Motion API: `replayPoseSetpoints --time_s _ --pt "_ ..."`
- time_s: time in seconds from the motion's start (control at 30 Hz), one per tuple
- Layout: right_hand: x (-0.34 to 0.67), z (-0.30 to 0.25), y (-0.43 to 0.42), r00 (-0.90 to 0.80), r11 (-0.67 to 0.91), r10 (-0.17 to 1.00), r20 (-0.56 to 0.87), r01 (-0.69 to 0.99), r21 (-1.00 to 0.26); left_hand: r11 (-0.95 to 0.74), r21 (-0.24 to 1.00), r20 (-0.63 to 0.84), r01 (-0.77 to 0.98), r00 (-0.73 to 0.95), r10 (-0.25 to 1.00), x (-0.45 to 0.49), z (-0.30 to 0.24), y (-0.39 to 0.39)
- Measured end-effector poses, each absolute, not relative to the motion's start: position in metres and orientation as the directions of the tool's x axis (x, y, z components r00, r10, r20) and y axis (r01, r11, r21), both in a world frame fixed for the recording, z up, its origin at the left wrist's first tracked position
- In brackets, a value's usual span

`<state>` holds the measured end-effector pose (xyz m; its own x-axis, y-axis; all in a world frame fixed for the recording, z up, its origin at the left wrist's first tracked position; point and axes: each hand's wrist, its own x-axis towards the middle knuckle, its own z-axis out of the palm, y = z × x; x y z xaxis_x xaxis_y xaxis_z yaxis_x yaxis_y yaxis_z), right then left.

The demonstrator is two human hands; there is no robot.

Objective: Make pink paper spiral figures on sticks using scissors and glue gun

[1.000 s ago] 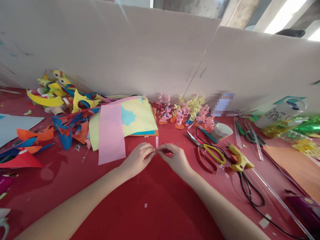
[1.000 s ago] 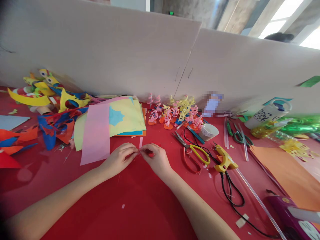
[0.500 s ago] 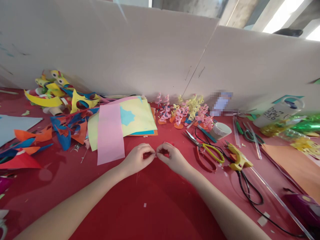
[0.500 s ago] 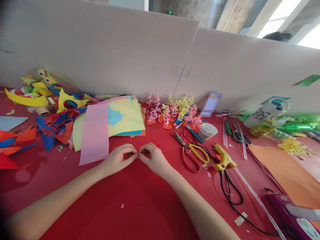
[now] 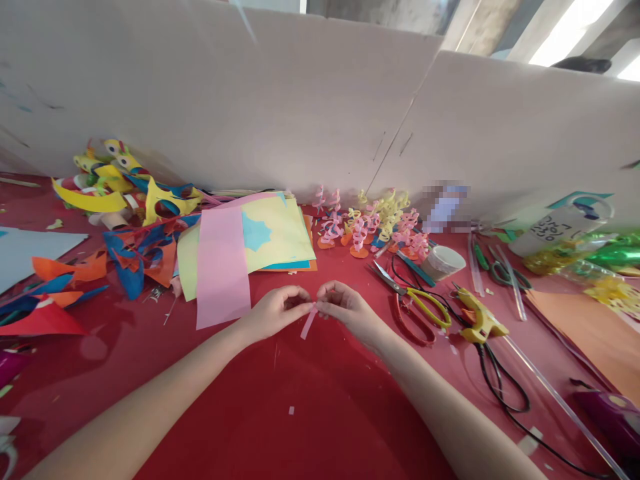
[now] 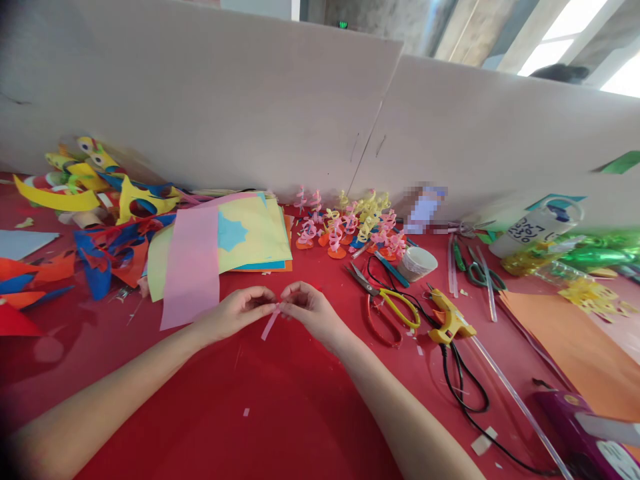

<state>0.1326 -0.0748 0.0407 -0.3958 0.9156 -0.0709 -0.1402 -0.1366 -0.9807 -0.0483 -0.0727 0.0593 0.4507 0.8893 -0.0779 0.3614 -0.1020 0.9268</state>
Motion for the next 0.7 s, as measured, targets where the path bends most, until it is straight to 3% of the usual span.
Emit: replayPoseSetpoints --time_s 0.13,0.27,0.47,0.7 --pt "0.132 0.038 -0.075 -0.401 -0.075 0.915 -0.028 -0.102 -0.992 0.047 0.959 -0.175 0.279 0.457 0.872 -0.048 0.058 -0.073" --pt "0.132 0.035 -0.077 -0.371 0.164 0.917 0.148 0.013 -0.986 0.17 0.974 -0.214 0.15 0.356 0.91 -0.049 0.051 -0.072" --pt "0.131 0.036 -0.081 -0.331 0.547 0.828 0.453 0.301 -0.781 0.192 0.979 -0.204 0.071 0.342 0.917 -0.052 0.046 -0.07" --pt "0.129 0.044 -0.085 -0.307 0.62 0.783 0.541 0.317 -0.718 0.163 0.985 -0.171 0.054 0.366 0.915 -0.049 0.053 -0.073"
